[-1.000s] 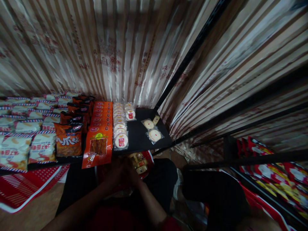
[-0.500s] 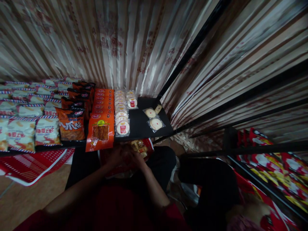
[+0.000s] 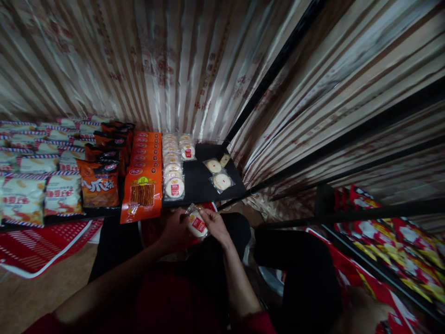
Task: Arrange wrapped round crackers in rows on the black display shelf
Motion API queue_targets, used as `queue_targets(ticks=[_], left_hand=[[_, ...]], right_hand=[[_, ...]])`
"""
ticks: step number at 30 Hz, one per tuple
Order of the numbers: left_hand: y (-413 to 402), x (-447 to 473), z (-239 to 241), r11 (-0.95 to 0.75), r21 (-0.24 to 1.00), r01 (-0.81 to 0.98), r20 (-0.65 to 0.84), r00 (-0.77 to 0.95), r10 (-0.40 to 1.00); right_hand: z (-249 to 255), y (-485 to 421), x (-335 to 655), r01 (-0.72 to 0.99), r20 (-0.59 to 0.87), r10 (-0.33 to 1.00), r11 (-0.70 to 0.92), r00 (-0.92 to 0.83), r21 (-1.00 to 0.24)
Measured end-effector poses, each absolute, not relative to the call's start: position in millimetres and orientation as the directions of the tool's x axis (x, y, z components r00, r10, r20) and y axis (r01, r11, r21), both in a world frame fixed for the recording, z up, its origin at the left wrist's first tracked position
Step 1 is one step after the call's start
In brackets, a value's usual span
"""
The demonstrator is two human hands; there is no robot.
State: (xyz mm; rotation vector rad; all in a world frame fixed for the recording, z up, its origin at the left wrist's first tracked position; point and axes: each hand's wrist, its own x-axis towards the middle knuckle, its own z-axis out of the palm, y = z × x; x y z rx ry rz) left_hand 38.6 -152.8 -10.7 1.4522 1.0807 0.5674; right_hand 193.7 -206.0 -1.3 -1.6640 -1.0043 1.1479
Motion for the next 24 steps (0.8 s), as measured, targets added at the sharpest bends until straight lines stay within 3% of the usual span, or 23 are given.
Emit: queue_targets(ticks=[5, 16, 24], left_hand=[[-150, 50, 3, 0.16, 0.983, 0.084, -0.181, 0.47, 0.864], [-123, 69, 34, 0.255, 0.964, 0.072, -0.263, 0.372, 0.89], [-104, 80, 41, 0.181, 0.981, 0.076, -0.196, 0.333, 0.922]], right_hand=[[18, -204, 197, -0.009, -0.292, 0.884, -0.31, 0.364, -0.951], [16, -187, 190, -0.233, -0.261, 0.766, -0.149, 0.588, -0.961], [22, -180, 196, -0.172, -0.205, 0.815, -0.132, 0.542, -0.976]])
